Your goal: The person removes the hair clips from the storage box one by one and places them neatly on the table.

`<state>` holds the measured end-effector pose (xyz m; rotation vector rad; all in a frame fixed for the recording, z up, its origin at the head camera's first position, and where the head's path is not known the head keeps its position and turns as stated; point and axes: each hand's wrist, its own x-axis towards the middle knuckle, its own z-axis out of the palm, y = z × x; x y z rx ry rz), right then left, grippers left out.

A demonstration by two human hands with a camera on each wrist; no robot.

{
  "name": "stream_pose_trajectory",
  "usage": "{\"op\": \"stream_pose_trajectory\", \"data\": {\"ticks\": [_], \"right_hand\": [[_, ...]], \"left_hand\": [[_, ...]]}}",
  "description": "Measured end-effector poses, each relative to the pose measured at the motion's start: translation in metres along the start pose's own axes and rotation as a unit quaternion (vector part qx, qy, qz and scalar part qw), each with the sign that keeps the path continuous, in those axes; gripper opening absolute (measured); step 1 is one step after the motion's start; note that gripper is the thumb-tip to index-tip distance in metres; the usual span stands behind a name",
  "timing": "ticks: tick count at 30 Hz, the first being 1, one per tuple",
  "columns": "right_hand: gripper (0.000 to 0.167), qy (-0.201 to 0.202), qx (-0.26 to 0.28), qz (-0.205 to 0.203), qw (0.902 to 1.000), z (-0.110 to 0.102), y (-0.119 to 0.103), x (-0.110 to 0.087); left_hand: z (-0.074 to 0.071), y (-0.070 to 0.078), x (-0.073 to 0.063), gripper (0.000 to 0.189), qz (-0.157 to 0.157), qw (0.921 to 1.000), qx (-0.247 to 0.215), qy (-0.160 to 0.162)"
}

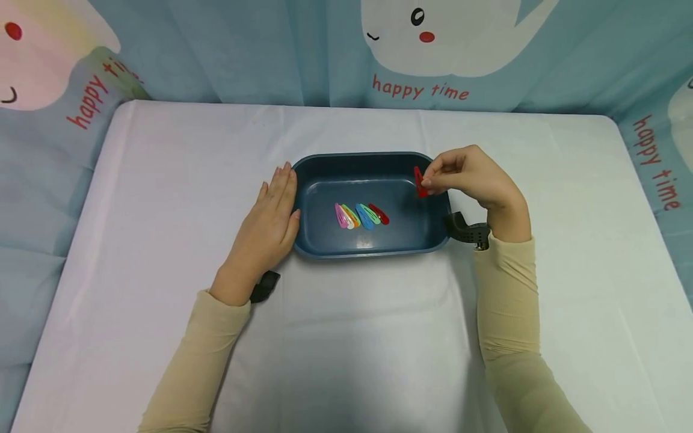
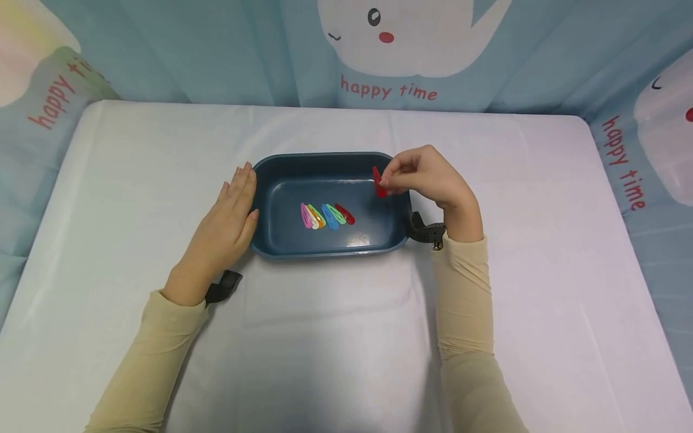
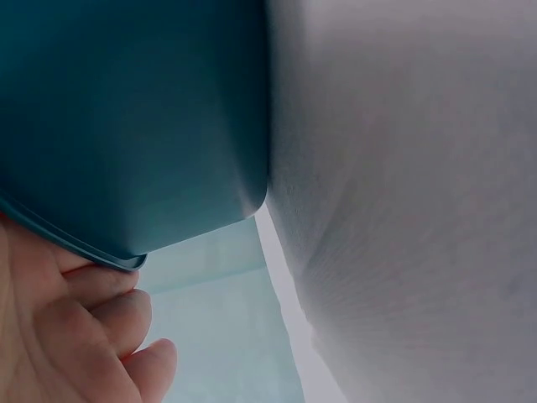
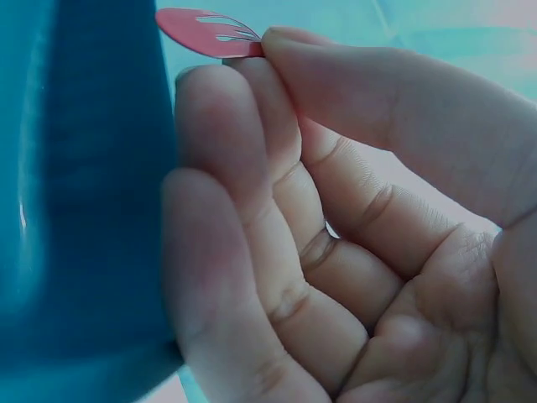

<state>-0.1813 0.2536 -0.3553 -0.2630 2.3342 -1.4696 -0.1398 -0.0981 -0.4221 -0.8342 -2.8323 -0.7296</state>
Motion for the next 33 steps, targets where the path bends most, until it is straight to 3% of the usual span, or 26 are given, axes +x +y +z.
{"op": "stream_pose_trajectory", "data": {"ticks": [9, 24, 33], "right_hand": [[0.012, 0.009, 0.018, 0.011, 0.9997, -0.005, 0.003, -0.003], [0.013, 0.003, 0.027, -0.006, 0.9996, -0.011, 0.003, -0.004], [0.01, -0.011, 0.073, -0.011, 0.9972, -0.017, 0.013, -0.005]], "left_hand": [[0.0, 0.0, -0.002, 0.058, -0.003, 1.0, 0.001, -0.008], [-0.005, 0.003, 0.001, 0.059, -0.005, 0.9999, 0.004, -0.009], [-0.005, 0.002, -0.002, 0.058, -0.009, 0.9998, 0.002, -0.016]]}}
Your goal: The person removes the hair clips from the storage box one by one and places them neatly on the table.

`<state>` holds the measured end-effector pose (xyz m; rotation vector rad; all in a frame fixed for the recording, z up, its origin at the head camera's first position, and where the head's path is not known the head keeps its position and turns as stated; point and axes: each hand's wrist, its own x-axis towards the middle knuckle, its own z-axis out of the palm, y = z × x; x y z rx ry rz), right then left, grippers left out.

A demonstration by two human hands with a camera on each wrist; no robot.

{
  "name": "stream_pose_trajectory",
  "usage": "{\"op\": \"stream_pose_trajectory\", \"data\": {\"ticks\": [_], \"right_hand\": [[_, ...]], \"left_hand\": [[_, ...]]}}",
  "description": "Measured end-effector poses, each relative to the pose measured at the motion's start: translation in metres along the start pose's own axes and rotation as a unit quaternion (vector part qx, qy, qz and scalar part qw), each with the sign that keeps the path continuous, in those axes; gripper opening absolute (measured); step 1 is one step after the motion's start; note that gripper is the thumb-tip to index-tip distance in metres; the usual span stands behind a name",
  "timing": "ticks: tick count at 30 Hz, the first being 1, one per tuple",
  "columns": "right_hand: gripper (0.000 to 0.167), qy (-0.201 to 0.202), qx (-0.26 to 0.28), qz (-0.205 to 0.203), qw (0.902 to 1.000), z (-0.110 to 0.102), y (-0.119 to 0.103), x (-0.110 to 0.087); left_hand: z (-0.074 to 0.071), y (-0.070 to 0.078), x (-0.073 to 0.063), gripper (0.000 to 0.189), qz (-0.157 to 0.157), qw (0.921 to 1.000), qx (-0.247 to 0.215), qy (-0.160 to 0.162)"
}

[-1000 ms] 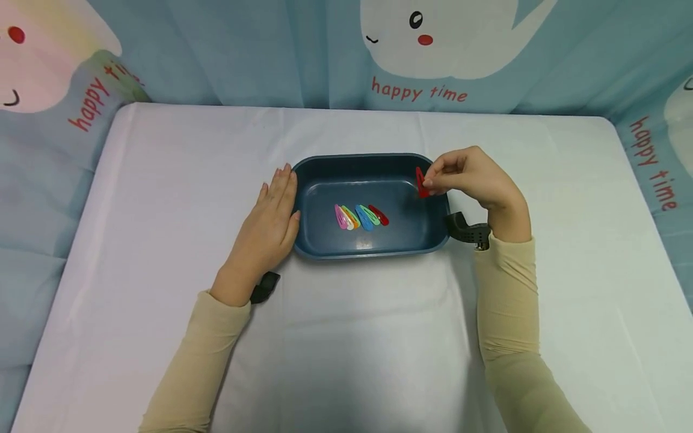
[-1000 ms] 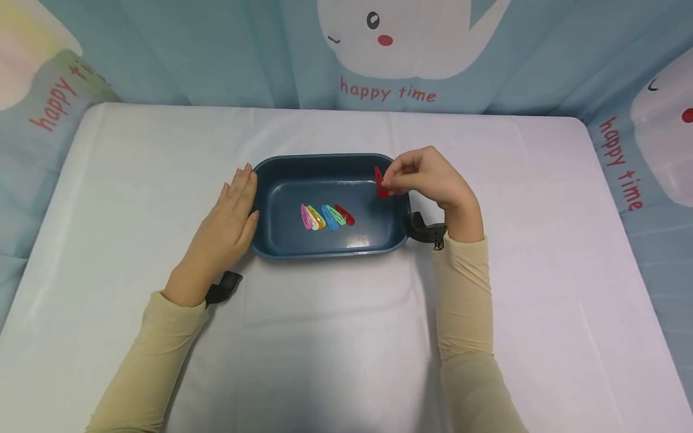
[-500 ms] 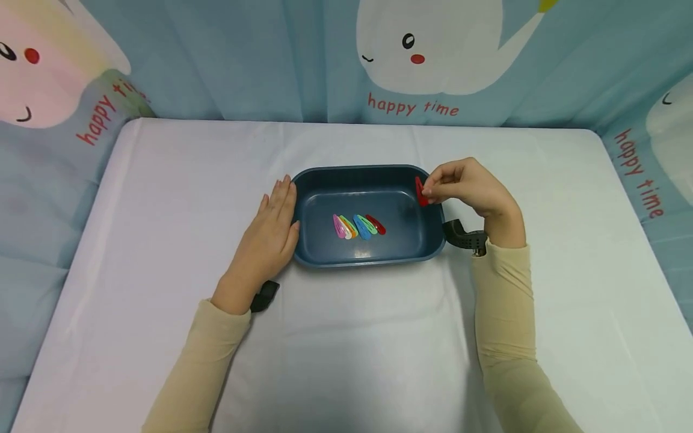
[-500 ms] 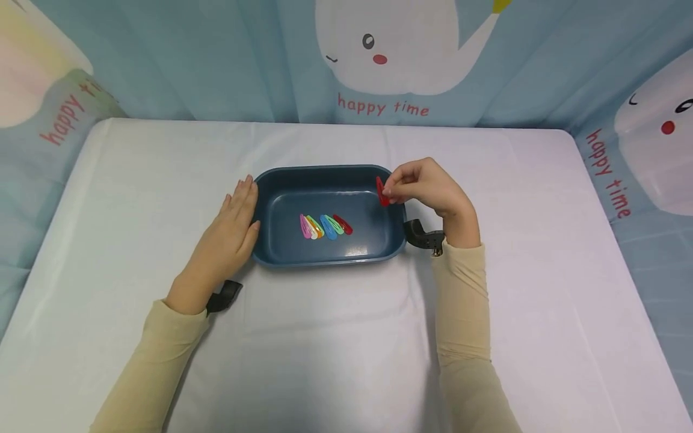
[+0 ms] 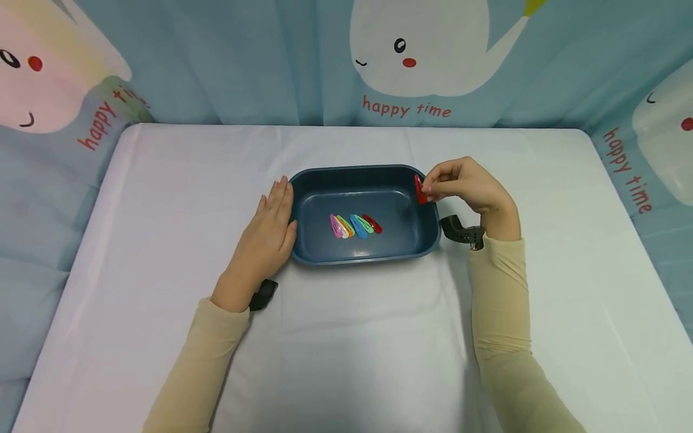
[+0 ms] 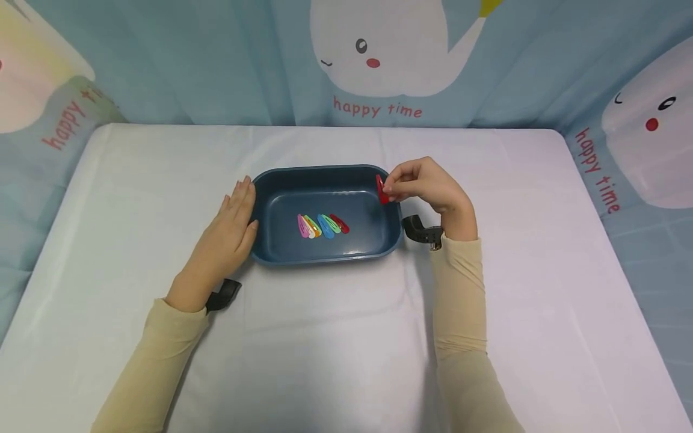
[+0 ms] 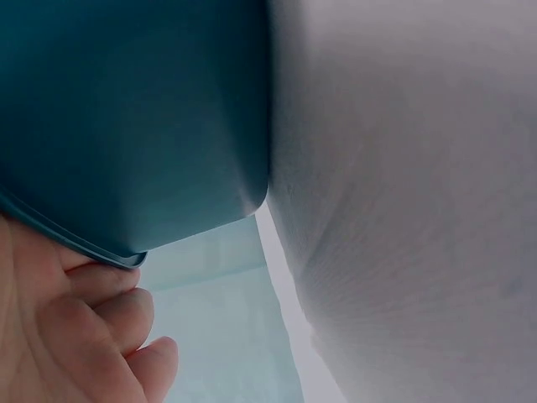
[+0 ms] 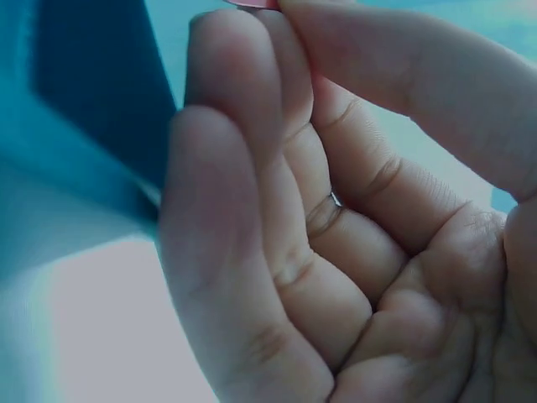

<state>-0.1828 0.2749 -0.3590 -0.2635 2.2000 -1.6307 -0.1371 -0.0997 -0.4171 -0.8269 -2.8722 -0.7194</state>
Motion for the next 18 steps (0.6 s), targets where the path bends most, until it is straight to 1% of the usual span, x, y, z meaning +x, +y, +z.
{"op": "stream_pose_trajectory", "data": {"ticks": [7, 9, 12, 15, 16, 18], "right_hand": [[0.008, 0.018, 0.022, -0.001, 0.9996, -0.01, 0.011, -0.001], [0.007, 0.024, 0.038, -0.001, 0.999, -0.015, 0.017, -0.003], [0.013, 0.024, 0.091, 0.0, 0.9955, -0.024, 0.028, -0.006], [0.02, 0.023, 0.144, 0.007, 0.9893, -0.032, 0.041, -0.009], [0.021, 0.022, 0.156, 0.011, 0.9874, -0.033, 0.043, -0.01], [0.022, 0.024, 0.165, 0.014, 0.986, -0.036, 0.049, -0.01]], "left_hand": [[0.001, 0.0, -0.003, 0.059, -0.005, 1.0, -0.002, 0.002], [0.002, 0.0, -0.003, 0.059, -0.005, 1.0, -0.001, 0.001], [0.004, 0.001, -0.003, 0.059, -0.001, 1.0, -0.003, 0.005], [0.007, 0.003, -0.002, 0.059, 0.003, 0.9999, -0.006, 0.008], [0.007, 0.003, -0.002, 0.059, 0.004, 0.9999, -0.006, 0.008], [0.007, 0.003, -0.002, 0.059, 0.004, 0.9999, -0.006, 0.009]]}}
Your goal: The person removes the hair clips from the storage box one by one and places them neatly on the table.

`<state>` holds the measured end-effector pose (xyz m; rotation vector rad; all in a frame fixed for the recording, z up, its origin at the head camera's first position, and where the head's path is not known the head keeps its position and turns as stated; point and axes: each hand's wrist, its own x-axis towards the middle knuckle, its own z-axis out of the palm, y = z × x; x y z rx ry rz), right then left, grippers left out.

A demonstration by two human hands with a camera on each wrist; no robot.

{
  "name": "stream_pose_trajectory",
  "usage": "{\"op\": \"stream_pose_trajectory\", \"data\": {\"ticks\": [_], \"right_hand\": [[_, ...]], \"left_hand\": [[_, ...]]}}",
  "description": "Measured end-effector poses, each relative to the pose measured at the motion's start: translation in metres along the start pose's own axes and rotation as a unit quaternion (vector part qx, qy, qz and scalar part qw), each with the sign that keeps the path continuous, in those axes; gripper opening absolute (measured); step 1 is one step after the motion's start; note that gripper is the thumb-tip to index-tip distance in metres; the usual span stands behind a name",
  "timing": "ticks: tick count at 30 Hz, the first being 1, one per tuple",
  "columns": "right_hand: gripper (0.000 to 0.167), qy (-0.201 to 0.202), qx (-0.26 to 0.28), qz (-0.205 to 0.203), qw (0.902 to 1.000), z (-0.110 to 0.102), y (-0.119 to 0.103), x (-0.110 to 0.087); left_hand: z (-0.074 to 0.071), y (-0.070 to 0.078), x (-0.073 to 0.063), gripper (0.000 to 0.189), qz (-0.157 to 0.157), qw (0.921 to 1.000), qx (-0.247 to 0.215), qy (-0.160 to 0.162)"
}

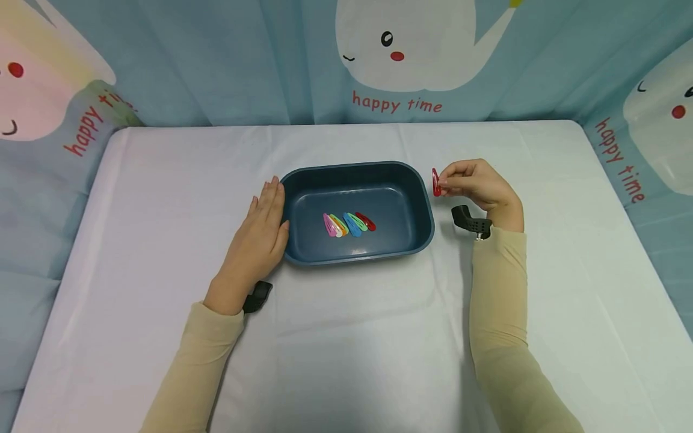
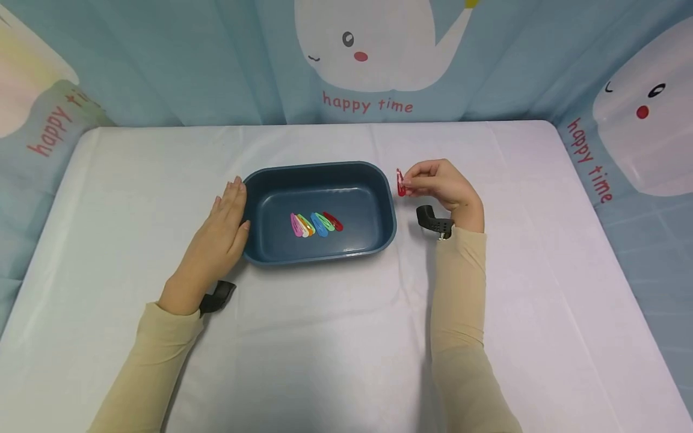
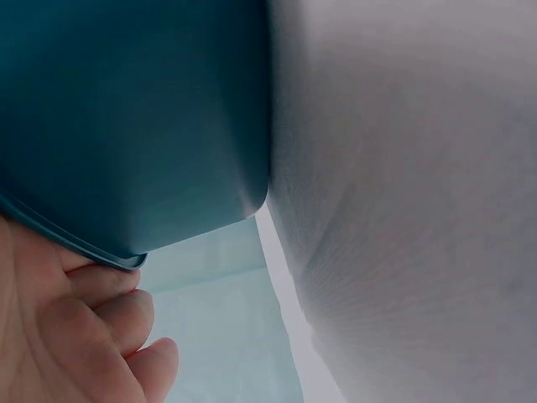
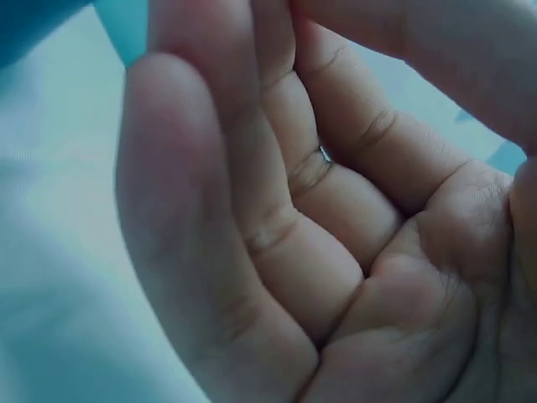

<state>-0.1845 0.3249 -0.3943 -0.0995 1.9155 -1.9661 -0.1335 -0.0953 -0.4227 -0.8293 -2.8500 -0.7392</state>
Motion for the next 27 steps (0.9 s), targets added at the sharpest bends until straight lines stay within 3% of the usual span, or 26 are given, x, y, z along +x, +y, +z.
{"op": "stream_pose_trajectory", "data": {"ticks": [5, 13, 17, 20, 27], "right_hand": [[0.022, 0.025, -0.009, 0.017, 0.9995, -0.008, 0.009, 0.001], [0.017, 0.084, -0.096, 0.065, 0.9896, -0.011, 0.015, 0.001], [0.009, 0.097, -0.148, 0.081, 0.9809, -0.007, 0.015, 0.002], [0.014, 0.102, -0.18, 0.088, 0.9743, -0.005, 0.015, 0.005], [0.015, 0.103, -0.209, 0.103, 0.967, -0.001, 0.015, 0.008]], "left_hand": [[0.001, 0.0, -0.001, 0.058, 0.006, 1.0, -0.001, 0.006], [0.001, 0.0, -0.001, 0.059, 0.01, 0.9999, -0.003, 0.012], [0.001, 0.0, -0.001, 0.059, 0.012, 0.9998, -0.003, 0.014], [0.0, 0.0, -0.001, 0.059, 0.012, 0.9998, -0.003, 0.013], [-0.001, 0.0, -0.001, 0.058, 0.014, 0.9998, -0.001, 0.012]]}}
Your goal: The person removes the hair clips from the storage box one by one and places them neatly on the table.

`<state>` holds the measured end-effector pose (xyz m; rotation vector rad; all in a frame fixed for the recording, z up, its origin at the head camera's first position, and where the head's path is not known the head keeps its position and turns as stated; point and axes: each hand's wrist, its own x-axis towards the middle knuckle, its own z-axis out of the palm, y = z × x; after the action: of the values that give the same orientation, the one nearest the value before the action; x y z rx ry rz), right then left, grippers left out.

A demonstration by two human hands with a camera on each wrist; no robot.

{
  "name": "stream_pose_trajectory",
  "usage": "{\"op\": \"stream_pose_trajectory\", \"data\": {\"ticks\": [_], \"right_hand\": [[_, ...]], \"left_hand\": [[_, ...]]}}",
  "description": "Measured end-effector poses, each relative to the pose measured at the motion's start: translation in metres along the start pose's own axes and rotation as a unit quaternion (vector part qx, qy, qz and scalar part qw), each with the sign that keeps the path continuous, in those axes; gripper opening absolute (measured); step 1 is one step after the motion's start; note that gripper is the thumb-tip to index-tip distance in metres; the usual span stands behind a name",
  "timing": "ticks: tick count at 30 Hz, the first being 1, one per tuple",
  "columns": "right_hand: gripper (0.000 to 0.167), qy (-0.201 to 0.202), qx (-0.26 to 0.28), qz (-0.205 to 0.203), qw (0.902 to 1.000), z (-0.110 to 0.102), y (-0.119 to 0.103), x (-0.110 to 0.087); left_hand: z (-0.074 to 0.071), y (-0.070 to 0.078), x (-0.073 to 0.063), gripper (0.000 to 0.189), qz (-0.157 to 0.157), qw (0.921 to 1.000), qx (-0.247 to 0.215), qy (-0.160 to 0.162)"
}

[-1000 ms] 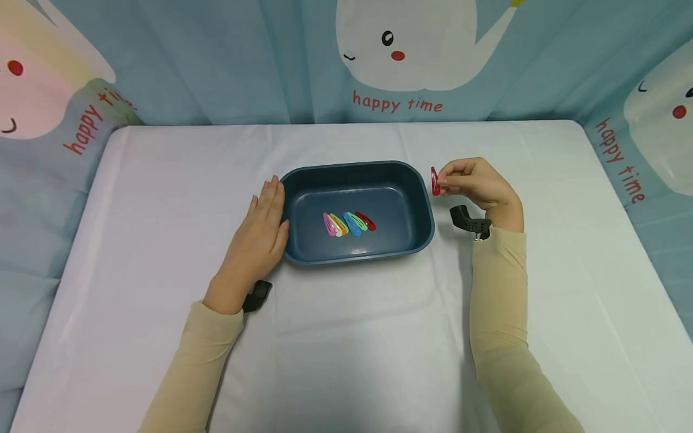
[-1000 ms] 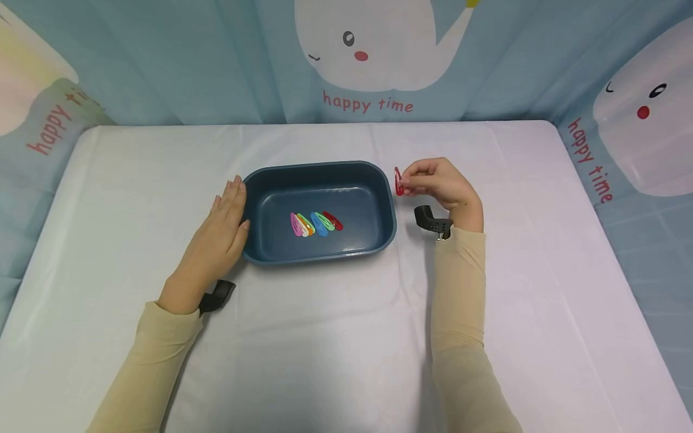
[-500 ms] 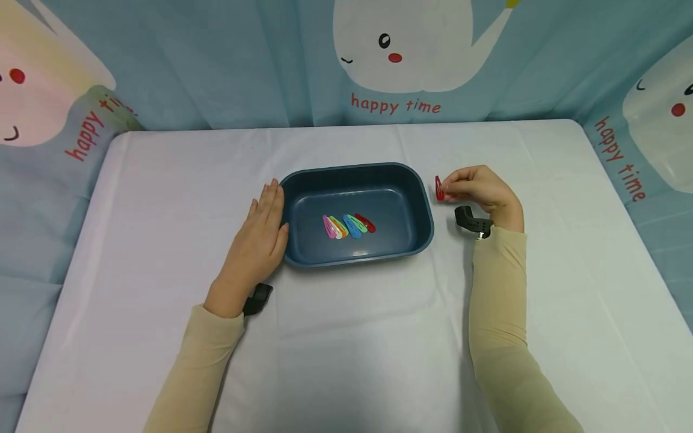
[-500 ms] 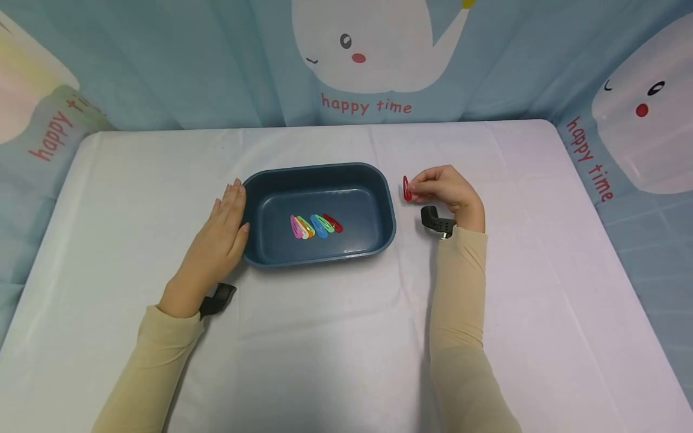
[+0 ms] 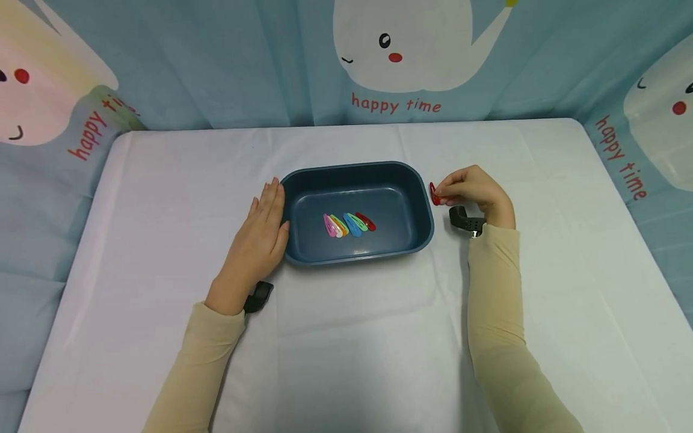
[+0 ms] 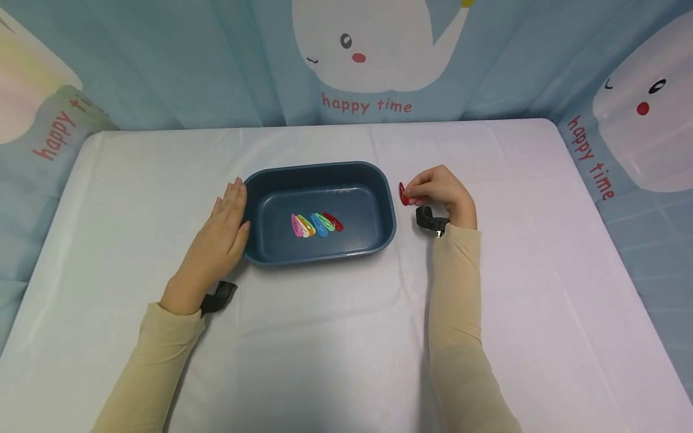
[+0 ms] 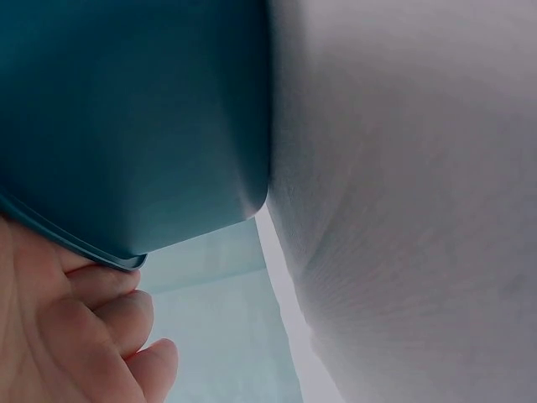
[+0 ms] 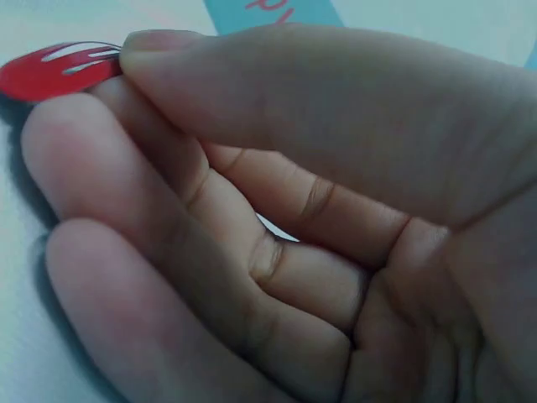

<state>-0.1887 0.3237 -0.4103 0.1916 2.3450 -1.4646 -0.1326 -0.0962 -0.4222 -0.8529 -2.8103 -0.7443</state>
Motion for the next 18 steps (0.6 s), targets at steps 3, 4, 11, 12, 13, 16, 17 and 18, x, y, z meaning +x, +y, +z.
{"op": "stream_pose_trajectory", "data": {"ticks": [3, 4, 11, 12, 13, 16, 17, 18], "right_hand": [[0.014, 0.0, -0.005, 0.006, 1.0, 0.001, -0.002, 0.0], [0.015, 0.0, -0.009, 0.006, 0.9999, 0.001, -0.002, 0.0], [0.019, 0.009, -0.024, 0.021, 0.9994, 0.003, -0.007, 0.0], [0.019, 0.01, -0.028, 0.022, 0.9993, 0.003, -0.008, 0.0], [0.019, 0.011, -0.031, 0.023, 0.9992, 0.004, -0.009, 0.0], [0.019, 0.014, -0.037, 0.025, 0.9989, 0.005, -0.011, -0.001], [0.019, 0.014, -0.038, 0.025, 0.9989, 0.006, -0.011, -0.001], [0.02, 0.013, -0.039, 0.026, 0.9988, 0.006, -0.011, -0.001]], "left_hand": [[-0.001, 0.0, 0.0, 0.059, 0.001, 1.0, 0.001, 0.001], [-0.001, 0.0, 0.0, 0.059, 0.002, 1.0, 0.001, 0.002], [-0.001, -0.001, 0.001, 0.059, 0.005, 1.0, 0.003, 0.007], [-0.002, -0.001, 0.001, 0.059, 0.004, 1.0, 0.003, 0.006], [-0.002, 0.0, 0.001, 0.059, 0.003, 1.0, 0.003, 0.004], [-0.003, 0.0, 0.001, 0.059, 0.002, 1.0, 0.003, 0.001], [-0.003, -0.001, 0.001, 0.059, 0.003, 1.0, 0.004, 0.0], [-0.004, -0.001, 0.0, 0.059, 0.003, 1.0, 0.004, -0.001]]}}
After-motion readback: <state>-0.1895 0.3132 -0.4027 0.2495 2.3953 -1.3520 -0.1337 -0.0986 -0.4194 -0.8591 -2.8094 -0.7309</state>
